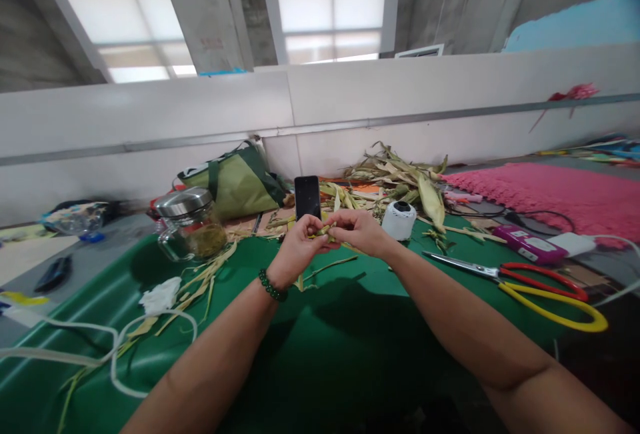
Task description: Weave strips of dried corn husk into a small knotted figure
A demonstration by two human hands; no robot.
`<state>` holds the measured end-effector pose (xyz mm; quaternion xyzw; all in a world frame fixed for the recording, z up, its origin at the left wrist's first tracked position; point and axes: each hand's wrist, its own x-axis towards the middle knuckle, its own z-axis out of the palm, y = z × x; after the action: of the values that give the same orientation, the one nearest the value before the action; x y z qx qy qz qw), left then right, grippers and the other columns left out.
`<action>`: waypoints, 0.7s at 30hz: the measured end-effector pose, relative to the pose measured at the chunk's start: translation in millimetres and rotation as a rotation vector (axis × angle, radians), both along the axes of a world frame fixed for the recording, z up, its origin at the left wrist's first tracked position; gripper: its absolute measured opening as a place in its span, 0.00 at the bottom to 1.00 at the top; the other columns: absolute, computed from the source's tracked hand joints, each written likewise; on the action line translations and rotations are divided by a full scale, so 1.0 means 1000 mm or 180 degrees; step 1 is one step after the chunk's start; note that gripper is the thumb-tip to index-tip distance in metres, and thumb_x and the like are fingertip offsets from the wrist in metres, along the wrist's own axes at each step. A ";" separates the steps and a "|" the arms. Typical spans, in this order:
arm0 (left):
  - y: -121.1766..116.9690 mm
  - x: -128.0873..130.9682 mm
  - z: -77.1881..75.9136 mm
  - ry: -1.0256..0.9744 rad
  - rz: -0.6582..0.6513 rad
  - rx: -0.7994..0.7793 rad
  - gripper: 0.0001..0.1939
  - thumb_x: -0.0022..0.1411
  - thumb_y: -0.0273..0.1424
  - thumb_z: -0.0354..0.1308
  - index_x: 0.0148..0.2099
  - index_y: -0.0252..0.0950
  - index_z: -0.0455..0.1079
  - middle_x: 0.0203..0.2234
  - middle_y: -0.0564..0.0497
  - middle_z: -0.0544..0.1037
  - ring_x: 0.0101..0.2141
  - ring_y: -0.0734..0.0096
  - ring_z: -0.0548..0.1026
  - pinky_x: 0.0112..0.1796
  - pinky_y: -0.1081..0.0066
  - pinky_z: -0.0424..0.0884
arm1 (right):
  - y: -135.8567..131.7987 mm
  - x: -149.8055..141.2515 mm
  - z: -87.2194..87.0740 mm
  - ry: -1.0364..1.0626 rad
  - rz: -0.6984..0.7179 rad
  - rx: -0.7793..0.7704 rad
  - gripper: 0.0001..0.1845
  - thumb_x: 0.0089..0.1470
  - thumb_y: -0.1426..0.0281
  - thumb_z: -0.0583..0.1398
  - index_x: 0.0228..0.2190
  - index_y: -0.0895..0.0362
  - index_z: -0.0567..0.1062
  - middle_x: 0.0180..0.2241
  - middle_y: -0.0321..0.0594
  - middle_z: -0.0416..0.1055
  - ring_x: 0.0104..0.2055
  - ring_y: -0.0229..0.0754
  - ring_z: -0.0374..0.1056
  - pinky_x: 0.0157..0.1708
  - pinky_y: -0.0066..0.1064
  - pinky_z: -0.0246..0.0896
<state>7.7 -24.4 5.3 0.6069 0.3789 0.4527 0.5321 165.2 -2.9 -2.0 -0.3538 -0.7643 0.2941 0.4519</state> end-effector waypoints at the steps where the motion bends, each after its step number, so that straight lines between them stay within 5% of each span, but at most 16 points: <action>1: 0.000 0.000 0.000 0.0030 0.0016 -0.0016 0.13 0.49 0.25 0.61 0.33 0.37 0.57 0.24 0.59 0.72 0.28 0.71 0.79 0.31 0.72 0.73 | 0.000 0.000 0.001 0.0008 0.0026 0.0001 0.09 0.43 0.69 0.58 0.28 0.60 0.75 0.16 0.30 0.61 0.19 0.30 0.52 0.19 0.23 0.46; 5: 0.001 0.000 -0.001 0.0125 0.0120 0.0006 0.11 0.50 0.24 0.60 0.31 0.36 0.59 0.23 0.58 0.72 0.27 0.72 0.78 0.29 0.73 0.73 | -0.002 0.000 0.001 -0.0098 -0.0119 0.0028 0.06 0.44 0.69 0.59 0.24 0.60 0.73 0.17 0.31 0.62 0.19 0.31 0.54 0.20 0.24 0.47; 11: 0.003 0.003 -0.006 0.0280 0.0358 0.0548 0.07 0.48 0.23 0.58 0.28 0.35 0.61 0.23 0.58 0.69 0.26 0.76 0.74 0.30 0.74 0.73 | -0.010 -0.006 -0.002 -0.0561 -0.0952 0.0551 0.03 0.45 0.72 0.58 0.25 0.57 0.73 0.21 0.34 0.69 0.23 0.34 0.61 0.24 0.25 0.52; 16: 0.001 0.003 -0.002 0.0377 0.0333 0.0538 0.07 0.48 0.24 0.56 0.27 0.37 0.59 0.22 0.58 0.68 0.27 0.74 0.74 0.29 0.74 0.71 | -0.005 0.000 -0.001 -0.0480 -0.0341 0.0664 0.06 0.50 0.71 0.57 0.29 0.56 0.75 0.22 0.32 0.70 0.23 0.33 0.61 0.26 0.24 0.53; 21: -0.002 0.005 -0.001 0.0400 0.0373 0.0728 0.08 0.48 0.24 0.58 0.27 0.37 0.60 0.21 0.58 0.68 0.26 0.75 0.72 0.29 0.74 0.70 | -0.009 -0.003 0.000 -0.0464 -0.0769 0.0675 0.03 0.46 0.72 0.58 0.23 0.57 0.72 0.21 0.33 0.69 0.23 0.34 0.61 0.26 0.25 0.52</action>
<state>12.4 -26.0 3.9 0.6675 0.3923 0.4843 0.4074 162.2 -12.2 -2.1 -0.4139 -0.7736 0.1290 0.4621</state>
